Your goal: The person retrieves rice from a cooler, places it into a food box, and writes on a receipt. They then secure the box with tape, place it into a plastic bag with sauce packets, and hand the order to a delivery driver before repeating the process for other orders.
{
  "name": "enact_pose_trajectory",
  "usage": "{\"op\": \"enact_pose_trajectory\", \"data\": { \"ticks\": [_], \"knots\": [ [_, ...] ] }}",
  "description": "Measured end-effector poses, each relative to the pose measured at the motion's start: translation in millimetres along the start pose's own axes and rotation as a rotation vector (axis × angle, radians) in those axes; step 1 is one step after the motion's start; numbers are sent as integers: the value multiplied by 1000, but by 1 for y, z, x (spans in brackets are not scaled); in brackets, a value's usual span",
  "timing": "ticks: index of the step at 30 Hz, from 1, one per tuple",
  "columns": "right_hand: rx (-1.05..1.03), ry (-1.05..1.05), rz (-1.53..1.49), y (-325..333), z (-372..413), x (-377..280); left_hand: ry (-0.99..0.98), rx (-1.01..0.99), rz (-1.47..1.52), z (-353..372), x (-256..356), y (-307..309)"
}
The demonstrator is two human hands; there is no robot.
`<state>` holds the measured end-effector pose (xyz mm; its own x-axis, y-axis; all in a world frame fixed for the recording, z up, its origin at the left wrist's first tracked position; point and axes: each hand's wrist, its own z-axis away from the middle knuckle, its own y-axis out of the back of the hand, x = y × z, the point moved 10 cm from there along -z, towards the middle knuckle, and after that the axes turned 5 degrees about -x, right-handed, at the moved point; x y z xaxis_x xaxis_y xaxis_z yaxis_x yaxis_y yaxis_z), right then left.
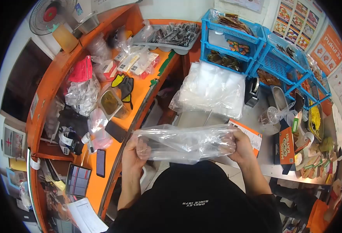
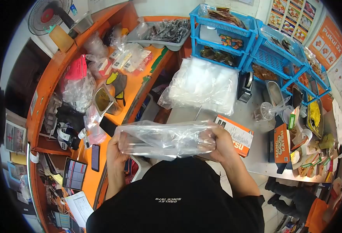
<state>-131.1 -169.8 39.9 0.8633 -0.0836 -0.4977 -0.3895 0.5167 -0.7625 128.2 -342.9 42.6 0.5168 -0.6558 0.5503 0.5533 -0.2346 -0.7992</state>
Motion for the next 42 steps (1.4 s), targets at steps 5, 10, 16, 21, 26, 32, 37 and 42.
{"op": "enact_pose_trajectory", "data": {
  "ticks": [5, 10, 16, 21, 26, 32, 37, 42],
  "knots": [
    [11, 138, 509, -27, 21, -48, -16, 49, -118, 23, 22, -13],
    [-303, -216, 1116, -40, 39, -63, 68, -451, -991, 41, 55, -47],
    [-866, 123, 1321, -67, 5, -54, -233, -614, -1366, 2, 69, -73],
    [-621, -129, 1030, -114, -47, -35, -515, -679, -1581, -28, -18, -136],
    [-694, -209, 2286, -25, -177, 25, -597, 152, -1356, -47, 65, -74],
    [-904, 7, 2728, 12, -160, 76, -612, 155, -1170, -50, 38, -53],
    [-51, -197, 2315, 55, -103, -124, -516, 207, -792, -56, 9, -27],
    [120, -507, 2263, 241, -134, -130, -166, 112, -337, -88, -65, -51]
  ]
}}
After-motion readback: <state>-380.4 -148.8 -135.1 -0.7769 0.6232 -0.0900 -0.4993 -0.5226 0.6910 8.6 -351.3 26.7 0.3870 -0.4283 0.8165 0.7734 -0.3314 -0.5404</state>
